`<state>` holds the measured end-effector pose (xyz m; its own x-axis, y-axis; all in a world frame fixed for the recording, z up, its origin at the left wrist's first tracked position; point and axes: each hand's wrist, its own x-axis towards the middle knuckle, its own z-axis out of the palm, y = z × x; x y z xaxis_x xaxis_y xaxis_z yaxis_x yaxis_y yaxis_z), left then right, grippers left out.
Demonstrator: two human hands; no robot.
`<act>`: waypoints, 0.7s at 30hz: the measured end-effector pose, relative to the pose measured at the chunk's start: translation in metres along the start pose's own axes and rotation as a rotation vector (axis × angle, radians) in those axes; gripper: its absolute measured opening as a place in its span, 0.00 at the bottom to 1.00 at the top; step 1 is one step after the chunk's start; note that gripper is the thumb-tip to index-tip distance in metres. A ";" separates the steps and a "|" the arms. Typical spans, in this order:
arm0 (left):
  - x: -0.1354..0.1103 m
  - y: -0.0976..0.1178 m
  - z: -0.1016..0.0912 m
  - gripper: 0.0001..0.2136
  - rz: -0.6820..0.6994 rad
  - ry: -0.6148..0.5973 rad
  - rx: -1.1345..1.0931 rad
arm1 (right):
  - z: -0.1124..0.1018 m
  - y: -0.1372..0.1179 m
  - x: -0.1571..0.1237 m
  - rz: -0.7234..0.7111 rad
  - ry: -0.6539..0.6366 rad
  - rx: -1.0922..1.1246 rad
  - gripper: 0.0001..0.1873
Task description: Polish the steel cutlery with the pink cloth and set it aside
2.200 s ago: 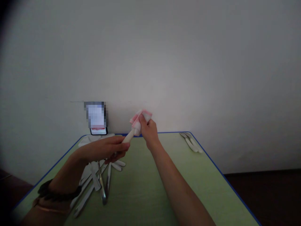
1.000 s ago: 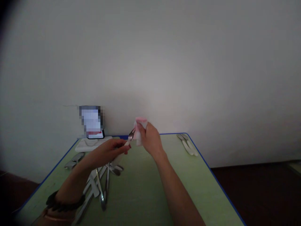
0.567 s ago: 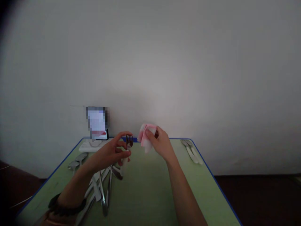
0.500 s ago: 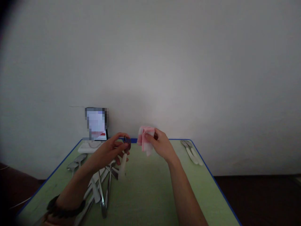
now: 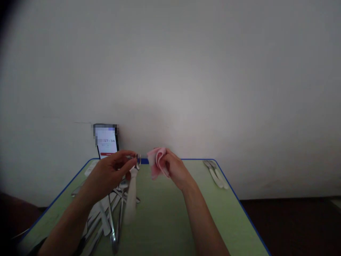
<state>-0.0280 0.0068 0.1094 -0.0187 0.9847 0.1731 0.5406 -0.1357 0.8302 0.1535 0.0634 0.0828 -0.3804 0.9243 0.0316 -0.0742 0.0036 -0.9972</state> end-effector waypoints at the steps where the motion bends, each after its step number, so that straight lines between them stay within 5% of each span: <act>1: 0.000 0.001 0.001 0.15 0.013 -0.010 0.001 | 0.004 0.002 0.002 0.057 0.017 0.120 0.13; 5: -0.001 0.005 0.001 0.14 0.026 -0.010 0.079 | 0.019 0.013 0.012 0.191 0.153 0.540 0.11; 10: -0.002 0.010 0.001 0.13 0.046 0.016 0.184 | 0.028 0.019 0.015 0.354 0.060 0.847 0.15; 17: -0.004 0.012 -0.003 0.12 0.018 0.059 0.212 | 0.031 0.018 0.008 0.222 0.117 0.536 0.20; 21: -0.005 0.012 -0.003 0.13 -0.019 0.039 0.154 | 0.029 0.013 0.006 0.247 0.027 0.421 0.14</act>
<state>-0.0240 0.0000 0.1200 -0.0612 0.9816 0.1811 0.6620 -0.0959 0.7433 0.1234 0.0580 0.0722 -0.4102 0.8876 -0.2095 -0.3529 -0.3663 -0.8610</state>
